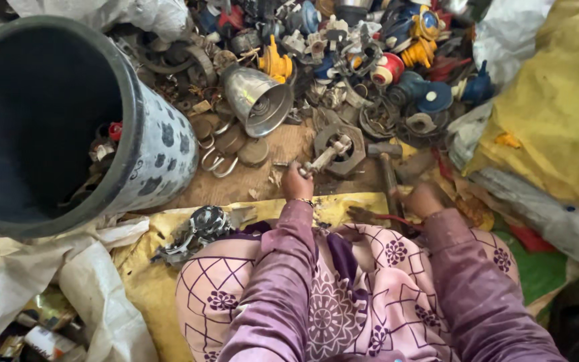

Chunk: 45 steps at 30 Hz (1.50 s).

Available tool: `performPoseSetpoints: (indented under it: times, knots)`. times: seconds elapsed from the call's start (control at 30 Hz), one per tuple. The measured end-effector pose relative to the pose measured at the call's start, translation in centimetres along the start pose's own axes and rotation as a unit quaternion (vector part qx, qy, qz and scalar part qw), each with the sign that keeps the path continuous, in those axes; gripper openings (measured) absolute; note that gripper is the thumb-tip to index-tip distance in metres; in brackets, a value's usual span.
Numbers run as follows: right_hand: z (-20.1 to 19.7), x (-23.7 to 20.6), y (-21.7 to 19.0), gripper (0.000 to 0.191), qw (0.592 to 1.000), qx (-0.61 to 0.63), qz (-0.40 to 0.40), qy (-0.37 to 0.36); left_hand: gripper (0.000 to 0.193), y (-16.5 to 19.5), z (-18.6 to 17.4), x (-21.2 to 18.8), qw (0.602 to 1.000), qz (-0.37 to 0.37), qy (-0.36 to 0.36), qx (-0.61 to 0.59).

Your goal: The person sits on the floor and uses a hammer and screwdriver to disassemble small metal parts. They repeatedly strike a white plastic component to separate it, then pry apart a circular metal housing.

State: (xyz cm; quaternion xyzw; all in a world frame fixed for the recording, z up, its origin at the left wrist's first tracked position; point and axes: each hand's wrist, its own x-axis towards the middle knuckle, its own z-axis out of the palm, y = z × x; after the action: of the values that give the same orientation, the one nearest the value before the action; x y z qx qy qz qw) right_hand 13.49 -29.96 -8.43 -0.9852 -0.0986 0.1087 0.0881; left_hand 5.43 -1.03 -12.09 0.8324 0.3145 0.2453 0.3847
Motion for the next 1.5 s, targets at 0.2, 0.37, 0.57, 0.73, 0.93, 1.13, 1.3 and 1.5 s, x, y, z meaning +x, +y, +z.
performPoseSetpoints:
  times: [0.2,0.37,0.57,0.73,0.93,1.13,1.3,1.5]
  knots:
    - [1.4,-1.8,-3.3,0.064,0.992,-0.046,-0.038,-0.115,0.024,-1.0,0.1,-0.1,0.993,0.012,-0.065,0.093]
    - [3.0,-8.0,-4.9,0.042,0.959,-0.223,-0.177,0.003,0.016,-1.3,0.4,0.3,0.987,-0.036,-0.098,0.124]
    - [5.2,-8.2,-3.9,0.019,0.958,-0.236,-0.153,0.061,0.023,-0.6,-0.4,-0.2,0.995,-0.007,-0.072,0.067]
    - [3.1,-5.5,-4.4,0.031,0.969,-0.148,-0.196,0.005,0.023,0.4,-1.1,0.5,0.998,-0.012,-0.047,0.044]
    - [3.6,-6.7,-8.9,0.036,0.964,0.055,-0.248,-0.080,0.025,0.5,-1.2,0.6,0.998,0.038,-0.019,0.054]
    - [0.4,-0.2,-4.6,0.063,0.922,-0.026,-0.120,0.368,0.042,-0.4,-0.4,0.3,0.993,0.027,-0.061,0.093]
    - [0.2,1.4,-3.9,0.041,0.753,0.577,0.170,-0.267,0.019,-0.9,0.0,0.2,0.988,0.042,-0.080,0.122]
    - [-0.2,1.6,-2.4,0.029,0.439,0.820,0.097,-0.355,0.015,0.3,-1.3,0.4,0.985,0.004,-0.118,0.123]
